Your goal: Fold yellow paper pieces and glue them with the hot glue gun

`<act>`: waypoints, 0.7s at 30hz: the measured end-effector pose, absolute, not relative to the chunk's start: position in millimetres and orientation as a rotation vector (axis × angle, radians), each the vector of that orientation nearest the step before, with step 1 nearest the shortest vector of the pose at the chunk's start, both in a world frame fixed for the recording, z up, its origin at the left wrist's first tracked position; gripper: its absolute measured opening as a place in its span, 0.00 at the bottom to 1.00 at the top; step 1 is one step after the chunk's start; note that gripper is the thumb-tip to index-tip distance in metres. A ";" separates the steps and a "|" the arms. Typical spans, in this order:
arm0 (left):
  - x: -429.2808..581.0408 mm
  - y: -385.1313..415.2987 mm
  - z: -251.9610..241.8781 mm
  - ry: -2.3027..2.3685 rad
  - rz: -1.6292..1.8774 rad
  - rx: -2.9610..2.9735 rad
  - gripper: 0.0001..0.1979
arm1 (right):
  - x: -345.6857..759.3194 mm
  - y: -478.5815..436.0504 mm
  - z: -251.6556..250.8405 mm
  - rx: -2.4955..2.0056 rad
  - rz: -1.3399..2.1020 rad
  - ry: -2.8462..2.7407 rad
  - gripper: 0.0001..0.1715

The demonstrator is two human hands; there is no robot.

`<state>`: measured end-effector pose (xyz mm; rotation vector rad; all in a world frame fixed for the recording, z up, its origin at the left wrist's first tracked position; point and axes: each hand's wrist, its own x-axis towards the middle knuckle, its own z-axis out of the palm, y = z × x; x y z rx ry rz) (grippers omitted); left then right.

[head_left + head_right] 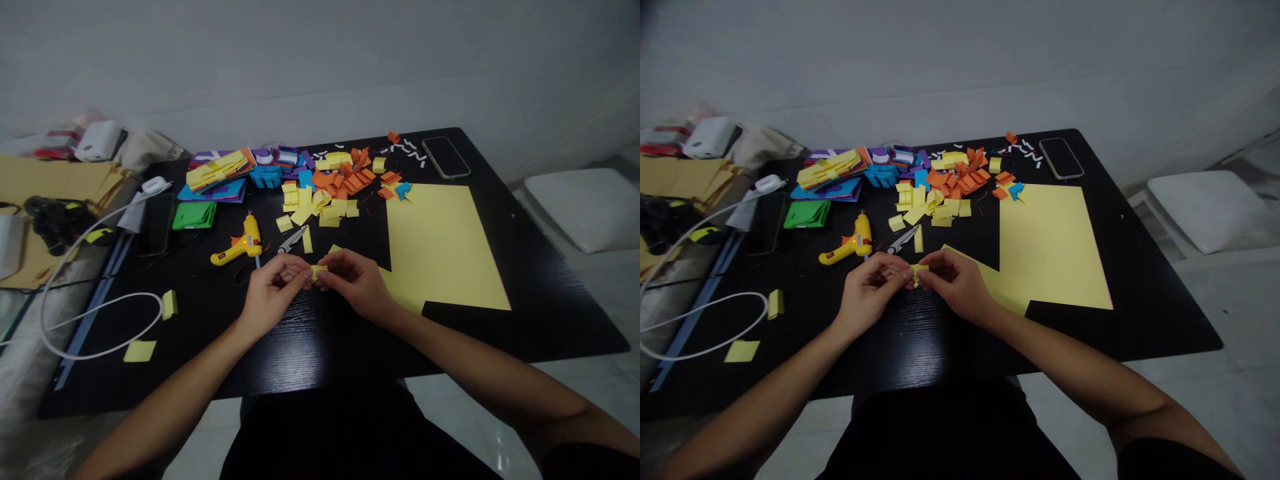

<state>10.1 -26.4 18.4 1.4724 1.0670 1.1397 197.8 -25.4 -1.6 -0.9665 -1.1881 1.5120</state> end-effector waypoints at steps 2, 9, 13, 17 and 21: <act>9.9 -26.3 18.5 1.065 1.142 1.487 0.04 | 197.8 -25.4 -0.8 -0.977 1.511 -1.177 0.16; 7.2 -25.8 17.5 1.066 1.084 1.511 0.05 | 198.4 -25.0 2.8 -0.996 1.502 -1.174 0.16; 3.4 -24.4 18.2 1.060 0.994 1.620 0.08 | 199.6 -23.2 3.0 -0.976 1.529 -1.151 0.16; -0.4 -22.3 16.8 1.038 0.988 1.877 0.08 | 201.6 -20.0 1.5 -0.940 1.652 -1.080 0.17; -2.4 -21.9 15.4 1.043 1.045 2.066 0.06 | 202.5 -18.5 2.2 -0.933 1.762 -1.009 0.16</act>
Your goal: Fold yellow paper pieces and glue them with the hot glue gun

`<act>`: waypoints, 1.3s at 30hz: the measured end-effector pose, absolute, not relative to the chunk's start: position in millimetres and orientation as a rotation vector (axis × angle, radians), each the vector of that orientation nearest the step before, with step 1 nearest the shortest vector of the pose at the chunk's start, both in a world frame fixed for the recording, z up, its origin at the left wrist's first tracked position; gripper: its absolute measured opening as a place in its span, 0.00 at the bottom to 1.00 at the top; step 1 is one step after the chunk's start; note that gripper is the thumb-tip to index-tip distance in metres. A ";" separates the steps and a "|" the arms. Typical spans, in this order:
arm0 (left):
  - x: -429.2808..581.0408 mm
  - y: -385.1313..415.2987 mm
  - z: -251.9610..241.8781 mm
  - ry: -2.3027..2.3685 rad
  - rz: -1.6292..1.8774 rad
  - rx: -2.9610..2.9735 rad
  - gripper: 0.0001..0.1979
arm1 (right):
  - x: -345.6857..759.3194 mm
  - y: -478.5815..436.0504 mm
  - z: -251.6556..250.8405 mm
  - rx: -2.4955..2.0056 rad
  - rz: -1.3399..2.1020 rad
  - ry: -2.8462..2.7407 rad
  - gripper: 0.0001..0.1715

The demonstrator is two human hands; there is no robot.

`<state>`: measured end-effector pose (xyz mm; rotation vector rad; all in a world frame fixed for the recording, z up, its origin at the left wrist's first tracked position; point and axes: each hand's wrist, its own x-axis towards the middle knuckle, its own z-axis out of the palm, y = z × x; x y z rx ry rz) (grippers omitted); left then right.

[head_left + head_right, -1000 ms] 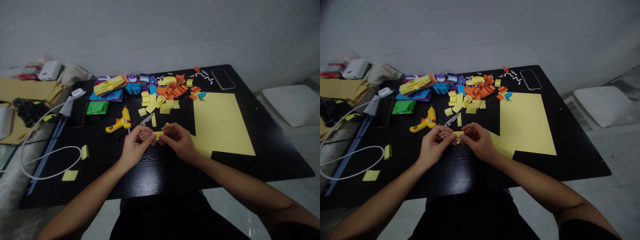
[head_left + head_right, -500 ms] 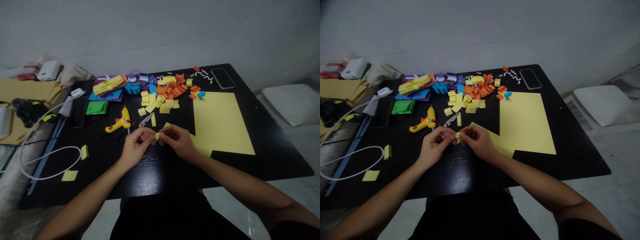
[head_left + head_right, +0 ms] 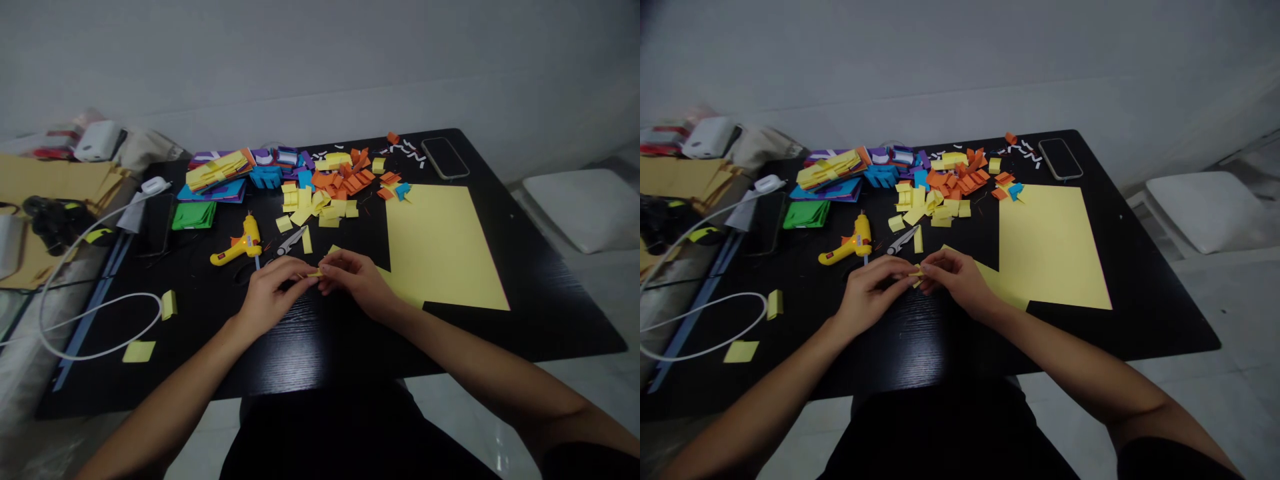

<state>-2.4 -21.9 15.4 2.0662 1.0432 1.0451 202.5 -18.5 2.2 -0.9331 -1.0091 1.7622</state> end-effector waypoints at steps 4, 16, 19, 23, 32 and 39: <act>-3.1 -23.7 17.1 1.129 1.059 2.111 0.05 | 201.8 -21.0 4.3 -0.946 1.694 -1.118 0.15; -0.6 -27.9 19.9 1.168 1.040 2.072 0.05 | 200.7 -26.9 2.6 -1.037 1.382 -1.339 0.11; 0.1 -27.6 18.4 1.164 1.046 2.049 0.05 | 200.6 -26.8 4.1 -1.029 1.425 -1.330 0.12; -0.2 -25.8 14.2 1.166 1.011 1.962 0.07 | 200.8 -26.5 4.9 -1.026 1.425 -1.344 0.14; 1.2 -23.7 11.4 1.063 0.960 1.665 0.09 | 201.2 -25.0 -0.4 -1.038 1.361 -1.380 0.13; 3.4 -23.3 12.2 1.084 0.953 1.588 0.10 | 201.4 -25.1 -1.5 -1.042 1.344 -1.440 0.11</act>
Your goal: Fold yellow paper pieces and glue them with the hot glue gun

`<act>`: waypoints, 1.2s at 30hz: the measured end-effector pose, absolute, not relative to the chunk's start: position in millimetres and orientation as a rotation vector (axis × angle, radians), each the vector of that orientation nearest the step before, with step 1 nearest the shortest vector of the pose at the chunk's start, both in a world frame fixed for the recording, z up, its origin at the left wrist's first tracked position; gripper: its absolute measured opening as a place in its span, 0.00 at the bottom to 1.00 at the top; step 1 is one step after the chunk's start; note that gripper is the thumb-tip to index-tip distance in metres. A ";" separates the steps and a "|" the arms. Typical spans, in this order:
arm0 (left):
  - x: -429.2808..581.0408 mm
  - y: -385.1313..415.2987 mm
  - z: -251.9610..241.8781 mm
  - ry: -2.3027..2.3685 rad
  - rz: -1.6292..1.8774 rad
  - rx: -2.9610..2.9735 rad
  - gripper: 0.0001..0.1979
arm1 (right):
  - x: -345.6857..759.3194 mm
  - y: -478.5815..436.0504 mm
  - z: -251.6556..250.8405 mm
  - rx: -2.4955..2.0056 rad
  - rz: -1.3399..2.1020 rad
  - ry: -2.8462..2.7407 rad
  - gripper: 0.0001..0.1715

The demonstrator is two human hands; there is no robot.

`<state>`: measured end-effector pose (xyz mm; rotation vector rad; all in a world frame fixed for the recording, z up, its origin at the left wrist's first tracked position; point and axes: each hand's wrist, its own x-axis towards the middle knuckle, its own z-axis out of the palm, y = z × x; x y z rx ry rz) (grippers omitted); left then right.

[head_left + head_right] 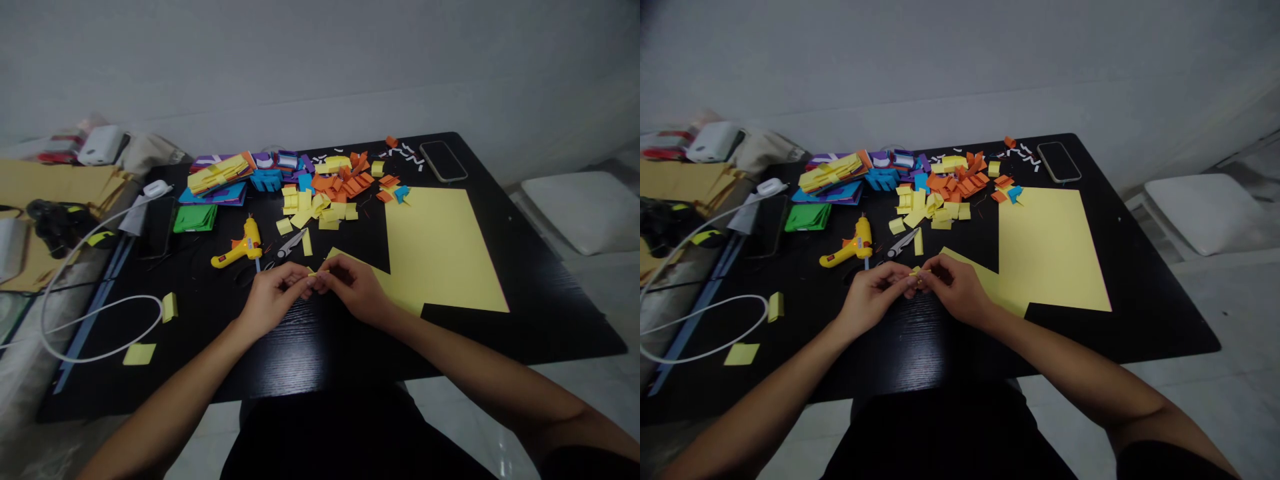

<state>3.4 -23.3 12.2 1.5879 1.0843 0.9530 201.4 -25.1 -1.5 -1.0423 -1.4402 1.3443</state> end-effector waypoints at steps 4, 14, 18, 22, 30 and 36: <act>3.3 -23.6 13.4 1.092 0.936 1.601 0.10 | 202.6 -25.4 0.8 -1.061 1.213 -1.586 0.10; 1.0 -23.9 9.0 1.174 0.884 1.649 0.11 | 201.0 -25.0 -1.2 -1.115 1.351 -1.462 0.16; 3.0 -23.2 12.4 1.157 0.895 1.552 0.11 | 200.1 -24.1 -4.3 -1.091 1.496 -1.309 0.20; 3.8 -23.5 14.3 1.125 0.903 1.501 0.10 | 199.9 -23.7 -5.8 -1.064 1.534 -1.252 0.20; 1.2 -23.6 15.1 1.141 0.936 1.545 0.09 | 199.0 -22.2 -7.1 -1.043 1.571 -1.267 0.19; 1.6 -24.2 16.0 1.141 0.957 1.616 0.08 | 199.1 -24.2 -3.7 -1.051 1.561 -1.248 0.21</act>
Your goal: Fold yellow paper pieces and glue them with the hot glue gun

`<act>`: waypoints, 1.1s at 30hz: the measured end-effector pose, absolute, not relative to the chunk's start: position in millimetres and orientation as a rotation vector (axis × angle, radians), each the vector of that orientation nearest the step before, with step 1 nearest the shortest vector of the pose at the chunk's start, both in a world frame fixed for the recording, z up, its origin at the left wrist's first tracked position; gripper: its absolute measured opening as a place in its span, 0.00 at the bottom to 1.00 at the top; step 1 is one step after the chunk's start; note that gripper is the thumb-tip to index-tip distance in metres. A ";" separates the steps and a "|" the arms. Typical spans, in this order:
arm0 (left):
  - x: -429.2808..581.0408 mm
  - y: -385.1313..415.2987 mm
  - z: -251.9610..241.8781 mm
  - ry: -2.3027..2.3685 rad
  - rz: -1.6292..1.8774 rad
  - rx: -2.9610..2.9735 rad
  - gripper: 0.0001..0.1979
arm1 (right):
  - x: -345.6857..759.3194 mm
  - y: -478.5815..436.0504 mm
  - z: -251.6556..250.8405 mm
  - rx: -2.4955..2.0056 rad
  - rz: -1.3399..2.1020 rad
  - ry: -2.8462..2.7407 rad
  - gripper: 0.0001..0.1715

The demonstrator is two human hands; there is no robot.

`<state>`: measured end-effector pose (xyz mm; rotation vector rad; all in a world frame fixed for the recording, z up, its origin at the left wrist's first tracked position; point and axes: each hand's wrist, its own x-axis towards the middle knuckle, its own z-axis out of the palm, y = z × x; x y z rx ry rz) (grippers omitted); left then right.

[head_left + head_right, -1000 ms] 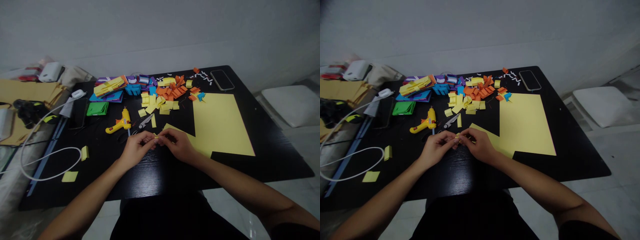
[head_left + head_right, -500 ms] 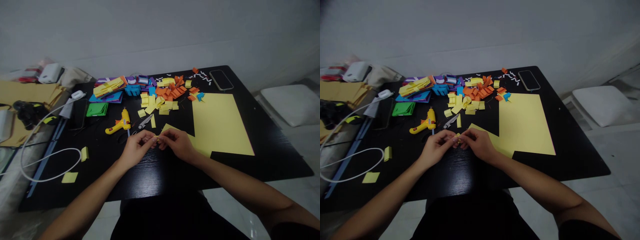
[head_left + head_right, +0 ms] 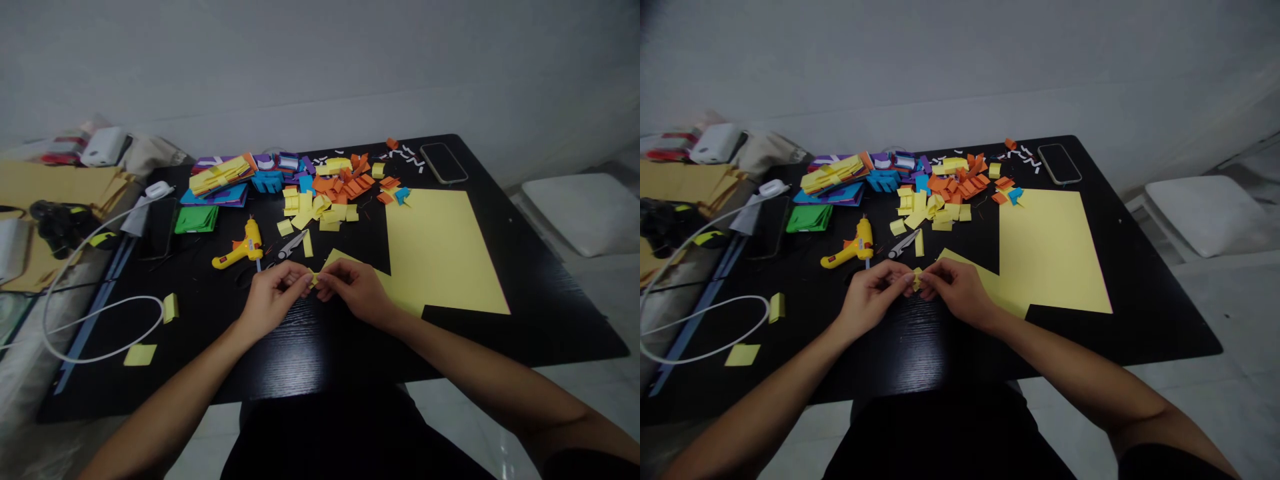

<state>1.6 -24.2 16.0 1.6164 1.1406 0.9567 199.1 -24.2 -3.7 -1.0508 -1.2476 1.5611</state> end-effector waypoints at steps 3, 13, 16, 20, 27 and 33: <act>1.9 -24.3 16.0 1.129 0.966 1.639 0.07 | 198.8 -23.9 -3.3 -1.053 1.549 -1.243 0.22; -3.9 -20.7 10.1 1.153 0.996 1.797 0.07 | 201.5 -20.4 0.3 -1.010 1.569 -1.264 0.17; -1.3 -21.0 7.7 1.161 1.042 1.622 0.10 | 202.5 -20.0 -0.2 -1.066 1.496 -1.312 0.15; 2.7 -21.8 6.8 1.152 1.077 1.442 0.15 | 202.5 -20.6 -1.3 -1.125 1.375 -1.360 0.13; 5.5 -22.2 7.8 1.126 1.095 1.310 0.16 | 201.7 -24.0 -0.6 -1.141 1.290 -1.385 0.11; 7.3 -21.9 9.3 1.142 1.112 1.279 0.16 | 200.2 -24.4 -2.2 -1.121 1.242 -1.365 0.12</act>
